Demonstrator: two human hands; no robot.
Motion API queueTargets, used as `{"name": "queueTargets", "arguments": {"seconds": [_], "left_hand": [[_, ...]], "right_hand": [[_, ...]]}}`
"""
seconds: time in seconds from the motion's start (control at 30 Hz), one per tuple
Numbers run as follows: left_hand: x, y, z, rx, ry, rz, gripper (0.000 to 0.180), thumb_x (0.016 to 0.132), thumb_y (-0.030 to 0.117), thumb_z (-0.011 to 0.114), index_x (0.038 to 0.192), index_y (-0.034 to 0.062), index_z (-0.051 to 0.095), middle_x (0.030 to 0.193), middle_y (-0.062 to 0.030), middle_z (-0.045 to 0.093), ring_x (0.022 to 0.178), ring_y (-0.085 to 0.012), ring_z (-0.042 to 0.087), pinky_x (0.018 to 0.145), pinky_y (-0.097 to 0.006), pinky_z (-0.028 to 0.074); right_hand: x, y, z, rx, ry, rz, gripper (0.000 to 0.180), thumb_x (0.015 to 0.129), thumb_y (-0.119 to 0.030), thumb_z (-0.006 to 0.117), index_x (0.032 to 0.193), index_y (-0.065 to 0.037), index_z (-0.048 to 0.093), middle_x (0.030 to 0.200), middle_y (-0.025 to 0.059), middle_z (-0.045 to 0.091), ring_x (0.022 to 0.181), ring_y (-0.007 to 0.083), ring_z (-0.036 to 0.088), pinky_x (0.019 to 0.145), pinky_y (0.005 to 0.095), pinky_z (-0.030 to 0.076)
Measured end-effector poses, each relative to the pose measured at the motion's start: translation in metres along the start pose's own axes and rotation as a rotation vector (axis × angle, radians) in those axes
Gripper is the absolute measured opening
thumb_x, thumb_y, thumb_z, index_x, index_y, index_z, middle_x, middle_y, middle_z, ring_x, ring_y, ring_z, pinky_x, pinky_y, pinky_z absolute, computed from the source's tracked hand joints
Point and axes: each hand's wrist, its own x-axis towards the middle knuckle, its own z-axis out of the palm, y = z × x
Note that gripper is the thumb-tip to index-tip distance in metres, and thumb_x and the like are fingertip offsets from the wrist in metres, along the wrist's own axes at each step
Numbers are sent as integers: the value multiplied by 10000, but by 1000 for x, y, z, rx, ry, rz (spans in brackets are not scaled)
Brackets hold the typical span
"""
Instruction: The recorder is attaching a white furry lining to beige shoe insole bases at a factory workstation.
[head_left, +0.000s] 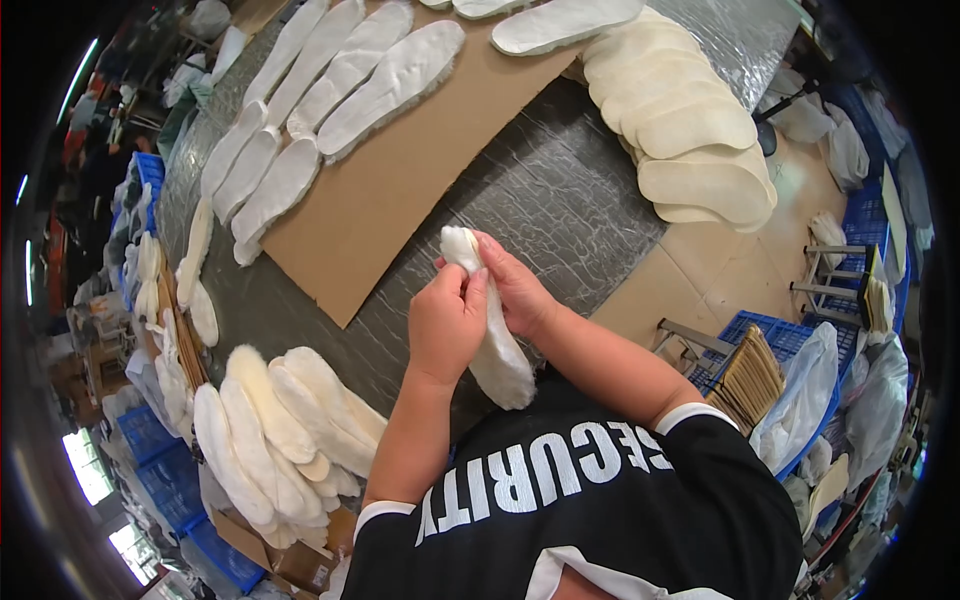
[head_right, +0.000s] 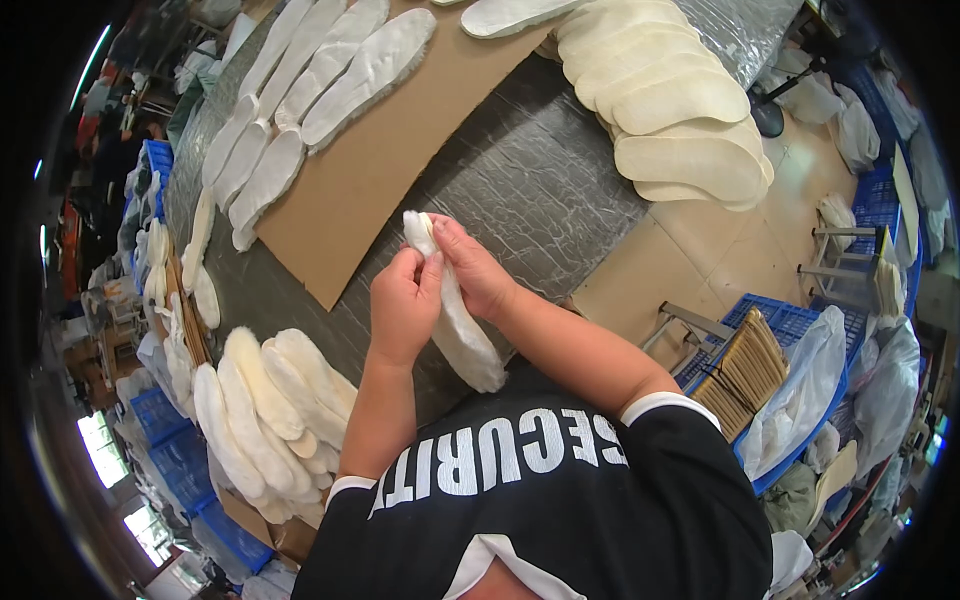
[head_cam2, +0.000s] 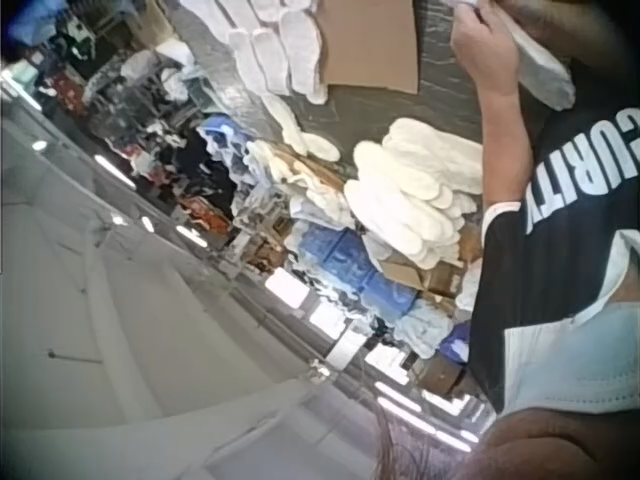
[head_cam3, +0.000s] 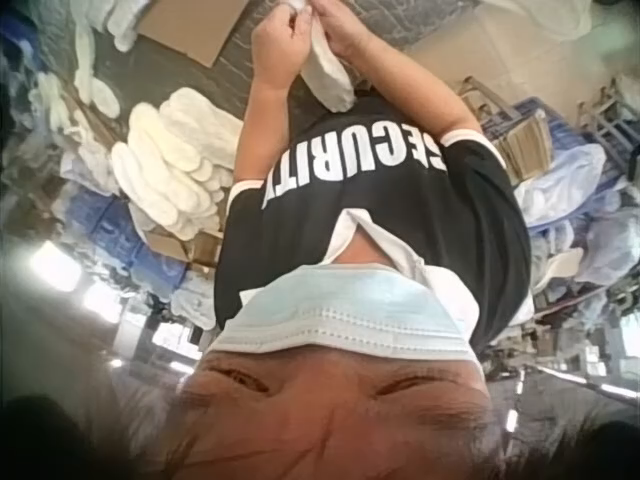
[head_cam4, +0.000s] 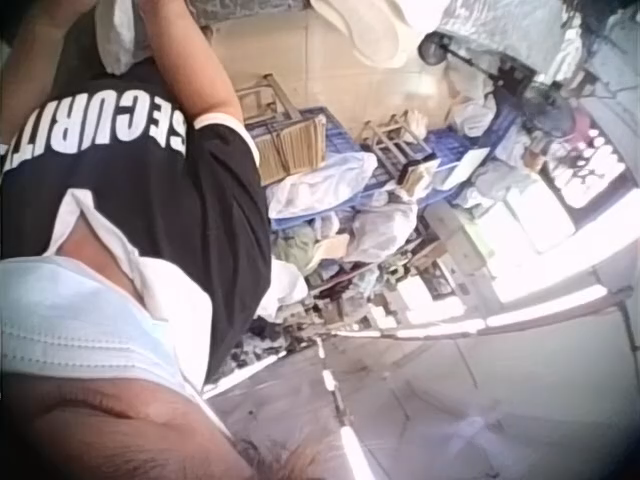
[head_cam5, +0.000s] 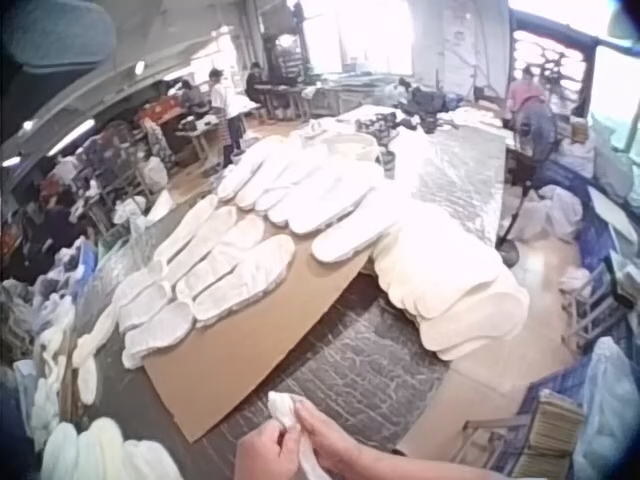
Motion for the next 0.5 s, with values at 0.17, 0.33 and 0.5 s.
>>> {"name": "queueTargets", "arguments": {"seconds": [0.17,0.33,0.5], "left_hand": [[1,-12,5,-145,-39,80,220,935,128,545,751,8,541,587,-58,532,531,-127,482,541,-285,415],[3,-14,7,-310,-87,53,215,949,95,510,753,13,537,592,-3,498,553,-81,472,527,-249,383],[6,-6,5,-372,-251,-94,158,962,90,483,855,11,570,679,-11,548,602,-81,502,565,-239,413]], "right_hand": [[-4,-3,4,-90,31,15,427,992,-416,433,1277,-99,438,1129,95,575,1012,191,574,899,350,484],[-8,-7,12,-88,0,49,422,994,-422,431,1265,-98,449,1168,72,578,1044,169,566,894,322,477],[-13,-12,1,-233,-121,-26,519,981,-392,457,1340,-20,408,1293,142,538,1121,242,560,958,387,460]]}}
